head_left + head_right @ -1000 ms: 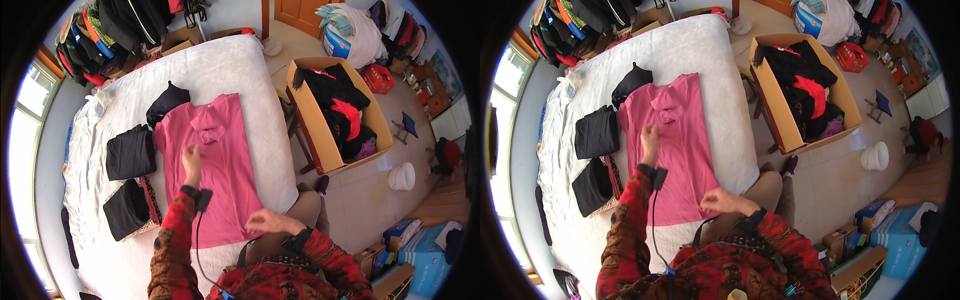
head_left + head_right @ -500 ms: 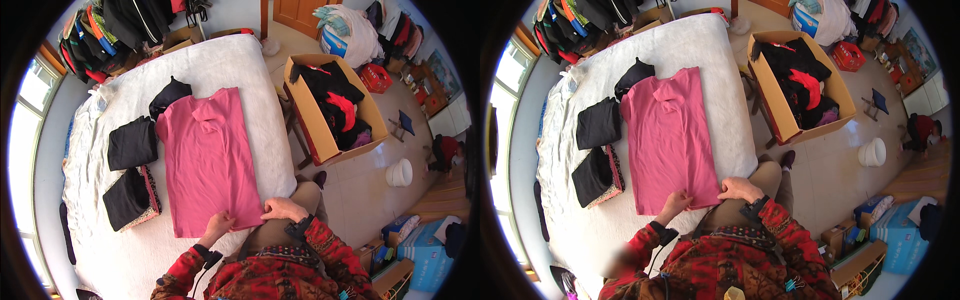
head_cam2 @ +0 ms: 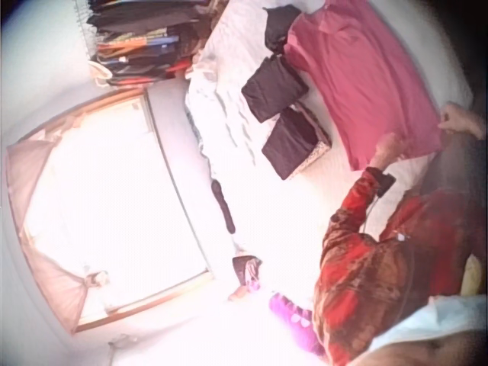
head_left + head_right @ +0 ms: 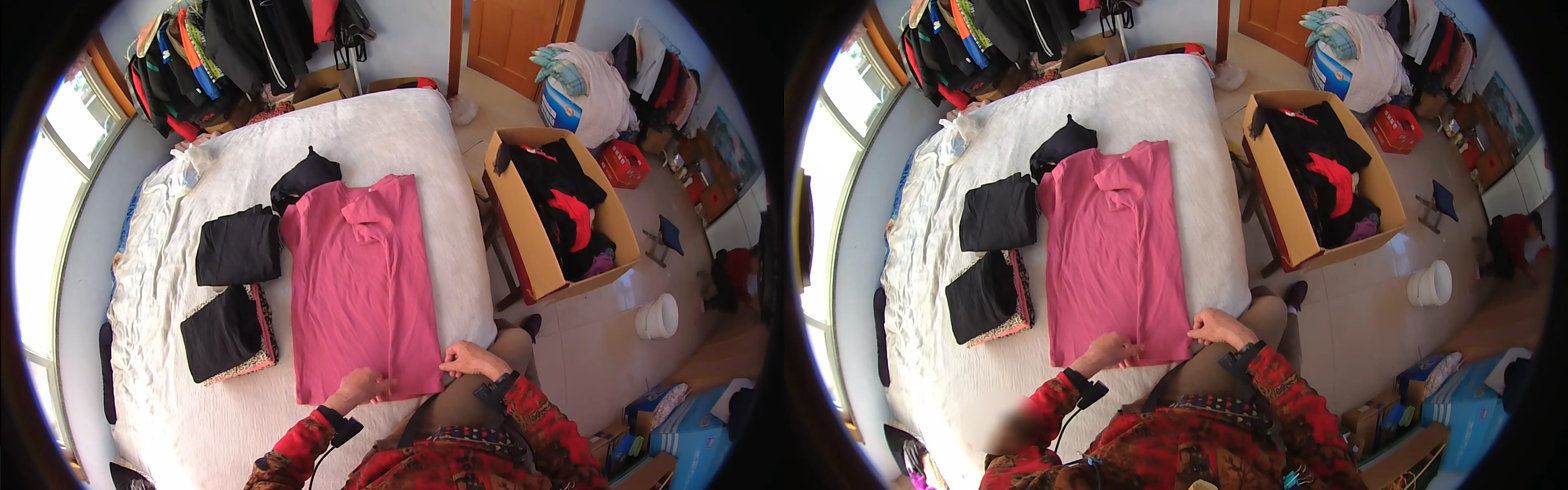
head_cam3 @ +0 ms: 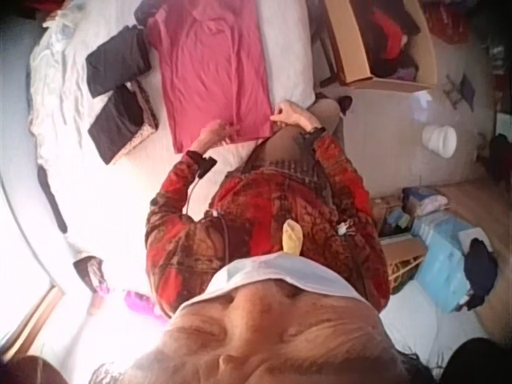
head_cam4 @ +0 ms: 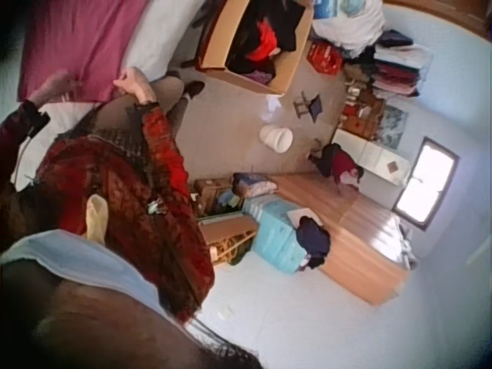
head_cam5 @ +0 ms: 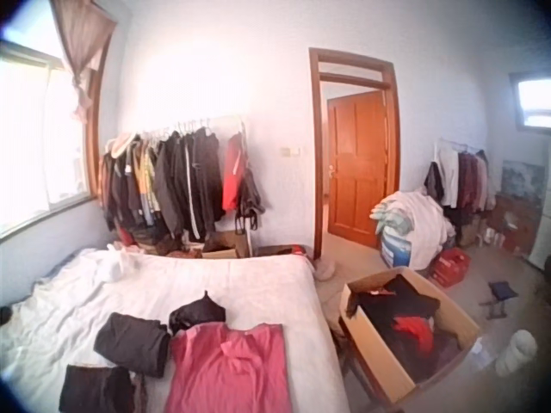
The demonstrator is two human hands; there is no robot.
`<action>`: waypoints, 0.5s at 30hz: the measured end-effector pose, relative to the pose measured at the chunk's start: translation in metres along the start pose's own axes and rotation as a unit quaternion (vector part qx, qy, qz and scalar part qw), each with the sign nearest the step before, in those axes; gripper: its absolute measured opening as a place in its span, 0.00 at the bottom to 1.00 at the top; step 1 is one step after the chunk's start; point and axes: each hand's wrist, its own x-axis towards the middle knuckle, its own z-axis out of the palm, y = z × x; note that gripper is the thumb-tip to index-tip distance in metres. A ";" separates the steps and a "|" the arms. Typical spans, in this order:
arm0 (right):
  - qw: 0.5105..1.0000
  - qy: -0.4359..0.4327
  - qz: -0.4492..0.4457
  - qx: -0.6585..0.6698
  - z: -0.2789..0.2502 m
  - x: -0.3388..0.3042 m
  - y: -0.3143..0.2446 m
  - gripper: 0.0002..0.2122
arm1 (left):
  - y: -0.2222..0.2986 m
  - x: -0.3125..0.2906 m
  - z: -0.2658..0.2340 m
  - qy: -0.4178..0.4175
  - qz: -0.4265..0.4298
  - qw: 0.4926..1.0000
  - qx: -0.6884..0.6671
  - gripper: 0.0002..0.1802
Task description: The person folds several garments on a bed, including a black cap, a beige top, black pants, a pink shirt, and a black mesh skirt. Each item is smoothed, folded, and stacked on the bed.
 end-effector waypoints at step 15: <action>0.973 0.116 -0.180 0.082 -0.005 0.050 0.008 0.11 | 0.062 0.209 -0.216 0.555 0.174 0.812 -0.050 0.34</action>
